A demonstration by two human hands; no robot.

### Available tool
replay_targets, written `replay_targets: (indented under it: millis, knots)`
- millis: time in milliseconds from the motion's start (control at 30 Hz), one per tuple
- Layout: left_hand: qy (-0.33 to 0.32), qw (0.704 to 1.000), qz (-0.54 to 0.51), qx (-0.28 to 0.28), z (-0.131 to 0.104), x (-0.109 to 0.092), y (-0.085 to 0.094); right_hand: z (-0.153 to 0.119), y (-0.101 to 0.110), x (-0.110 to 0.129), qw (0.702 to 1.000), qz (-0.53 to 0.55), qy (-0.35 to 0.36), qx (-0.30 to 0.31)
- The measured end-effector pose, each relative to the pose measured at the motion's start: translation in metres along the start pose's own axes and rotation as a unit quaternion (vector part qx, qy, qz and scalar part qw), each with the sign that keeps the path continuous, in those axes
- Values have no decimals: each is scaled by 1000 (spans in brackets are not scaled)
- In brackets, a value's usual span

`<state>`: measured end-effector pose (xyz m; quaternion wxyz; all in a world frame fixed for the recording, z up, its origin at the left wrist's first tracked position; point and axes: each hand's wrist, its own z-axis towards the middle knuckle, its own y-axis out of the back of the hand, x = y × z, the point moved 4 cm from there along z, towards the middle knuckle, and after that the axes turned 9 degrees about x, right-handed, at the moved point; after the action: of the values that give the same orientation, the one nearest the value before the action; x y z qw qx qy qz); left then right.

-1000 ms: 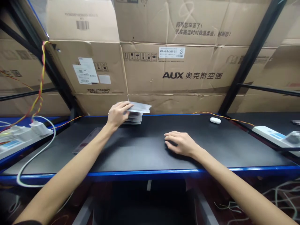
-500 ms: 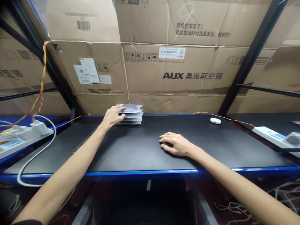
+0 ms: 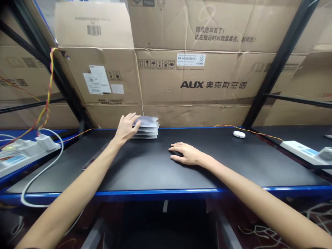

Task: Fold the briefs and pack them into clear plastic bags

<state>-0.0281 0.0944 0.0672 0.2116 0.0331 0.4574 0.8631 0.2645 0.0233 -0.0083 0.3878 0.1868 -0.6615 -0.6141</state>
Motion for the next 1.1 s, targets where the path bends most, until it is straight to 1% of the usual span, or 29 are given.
replay_targets:
  millis: [67, 100, 133, 200, 233, 300, 367, 433, 467, 533, 733, 1100]
  knots:
    - [-51, 998, -28, -21, -5, -18, 2, 7, 0, -2, 1000, 8, -7, 11]
    - [-86, 995, -51, -12, -10, -28, 1, 10, 0, -3, 1000, 14, -11, 15]
    - [-127, 989, -75, 18, -16, -39, -2, 13, 0, -5, 999, 19, -17, 20]
    - [-205, 968, -88, 116, -33, -59, -13, 17, -1, -8, 998, 27, -34, 36]
    - [-215, 959, -84, 165, -41, -64, -19, 19, -1, -9, 998, 31, -42, 46]
    - [-185, 947, -80, 252, -58, -66, -31, 21, -3, -11, 995, 36, -57, 68]
    - [-146, 929, -81, 329, -71, -63, -43, 21, -4, -11, 994, 38, -65, 83]
    - [-125, 912, -76, 383, -79, -60, -51, 21, -5, -10, 993, 35, -72, 91]
    - [-121, 907, -72, 398, -81, -60, -53, 20, -5, -10, 992, 33, -75, 94]
    - [-118, 903, -64, 409, -83, -60, -55, 19, -5, -9, 992, 31, -81, 97]
    - [-122, 898, -62, 419, -83, -64, -52, 19, -7, -9, 991, 37, -81, 95]
    - [-132, 895, -63, 421, -82, -63, -55, 16, -7, -5, 990, 42, -83, 103]
